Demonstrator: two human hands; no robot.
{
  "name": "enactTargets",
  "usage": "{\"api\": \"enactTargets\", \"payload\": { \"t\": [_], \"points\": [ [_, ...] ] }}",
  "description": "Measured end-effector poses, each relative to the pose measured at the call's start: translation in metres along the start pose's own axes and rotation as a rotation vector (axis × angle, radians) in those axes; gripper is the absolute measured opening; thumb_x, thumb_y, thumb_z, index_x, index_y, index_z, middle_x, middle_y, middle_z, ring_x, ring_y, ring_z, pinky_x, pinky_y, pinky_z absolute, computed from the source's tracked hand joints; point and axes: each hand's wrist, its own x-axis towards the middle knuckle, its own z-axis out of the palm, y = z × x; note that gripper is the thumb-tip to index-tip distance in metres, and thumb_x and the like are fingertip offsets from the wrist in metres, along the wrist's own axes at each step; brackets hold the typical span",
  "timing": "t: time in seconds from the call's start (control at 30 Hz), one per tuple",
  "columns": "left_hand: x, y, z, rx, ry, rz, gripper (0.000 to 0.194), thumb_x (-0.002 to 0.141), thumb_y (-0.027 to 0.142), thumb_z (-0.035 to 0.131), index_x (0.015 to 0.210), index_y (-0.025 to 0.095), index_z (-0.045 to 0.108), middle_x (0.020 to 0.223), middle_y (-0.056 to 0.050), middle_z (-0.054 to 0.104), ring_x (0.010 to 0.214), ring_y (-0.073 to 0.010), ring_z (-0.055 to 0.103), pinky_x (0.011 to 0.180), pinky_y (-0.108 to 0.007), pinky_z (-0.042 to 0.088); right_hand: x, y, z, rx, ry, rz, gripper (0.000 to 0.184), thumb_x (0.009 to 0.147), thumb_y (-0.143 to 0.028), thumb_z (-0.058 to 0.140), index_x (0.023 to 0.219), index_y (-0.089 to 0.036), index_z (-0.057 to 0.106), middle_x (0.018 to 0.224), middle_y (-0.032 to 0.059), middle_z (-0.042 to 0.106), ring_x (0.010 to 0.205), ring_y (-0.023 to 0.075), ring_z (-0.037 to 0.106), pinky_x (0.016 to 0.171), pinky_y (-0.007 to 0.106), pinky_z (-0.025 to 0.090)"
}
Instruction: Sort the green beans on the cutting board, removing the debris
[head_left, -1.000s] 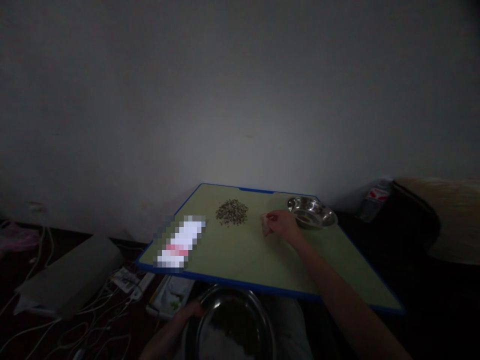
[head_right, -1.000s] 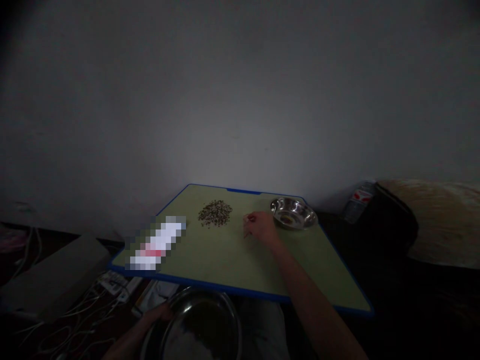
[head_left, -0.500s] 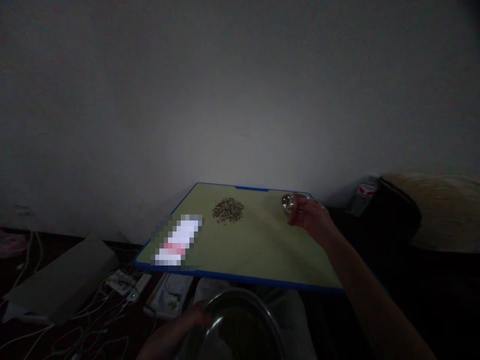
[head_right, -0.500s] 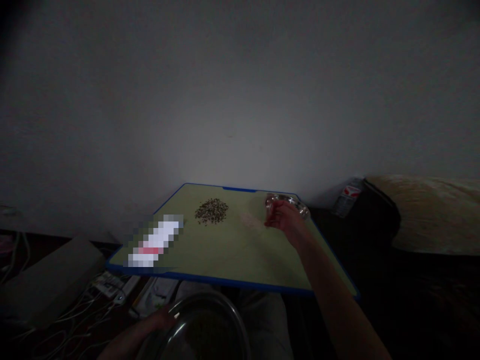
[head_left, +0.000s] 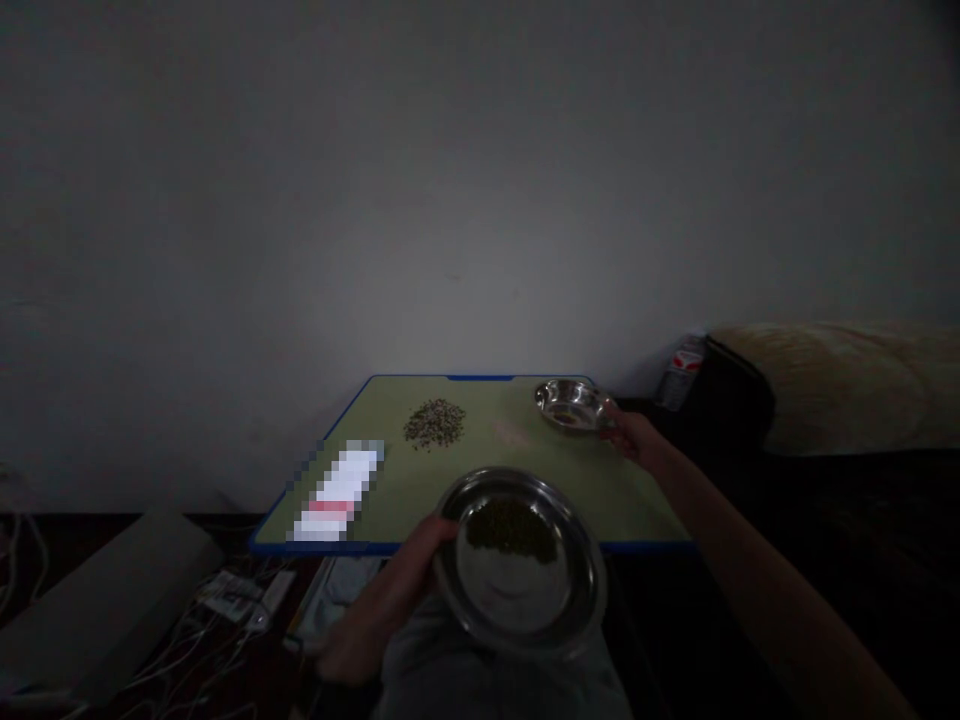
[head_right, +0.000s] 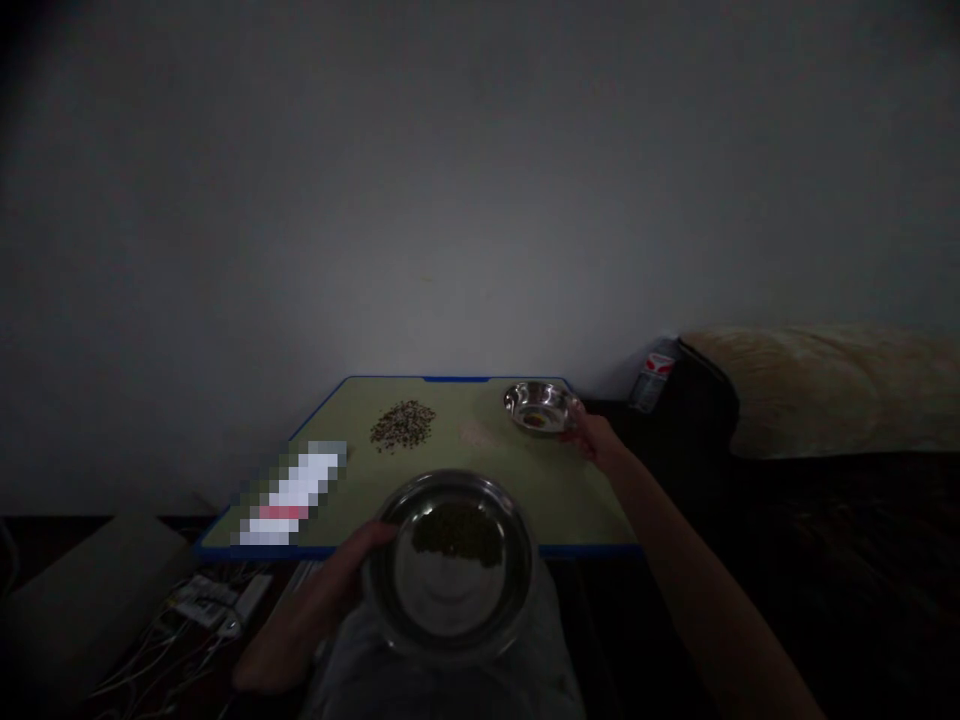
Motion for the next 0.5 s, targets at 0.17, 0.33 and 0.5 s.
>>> {"api": "enactTargets", "payload": {
  "t": [0.17, 0.33, 0.5],
  "points": [
    [0.042, 0.008, 0.050, 0.039, -0.272, 0.074, 0.023, 0.073, 0.028, 0.052, 0.093, 0.018, 0.058, 0.081, -0.002, 0.065, 0.070, -0.0172, 0.060, 0.059, -0.032, 0.051, 0.009, -0.008, 0.009, 0.018, 0.081, -0.046, 0.021, 0.081, -0.024, 0.050, 0.062, -0.015, 0.045, 0.040, 0.0012, 0.053, 0.026, 0.0021, 0.026, 0.027, 0.015, 0.017],
    [0.087, 0.011, 0.094, 0.056, -0.409, 0.048, 0.024, 0.072, 0.022, 0.050, 0.094, 0.014, 0.057, 0.081, -0.007, 0.066, 0.066, -0.0165, 0.063, 0.064, -0.036, 0.054, -0.001, -0.037, -0.013, 0.034, 0.105, -0.158, 0.020, 0.078, -0.024, 0.051, 0.062, -0.017, 0.044, 0.040, -0.0022, 0.052, 0.026, 0.0018, 0.027, 0.027, 0.014, 0.017],
    [0.125, 0.006, 0.135, 0.088, -0.409, 0.076, 0.024, 0.072, 0.020, 0.050, 0.093, 0.009, 0.059, 0.086, -0.012, 0.068, 0.065, -0.0177, 0.063, 0.064, -0.038, 0.054, -0.018, -0.067, -0.039, 0.002, 0.114, -0.261, 0.016, 0.078, -0.020, 0.048, 0.063, -0.017, 0.045, 0.040, -0.0034, 0.051, 0.024, 0.0020, 0.026, 0.025, 0.013, 0.018]
  ]
}}
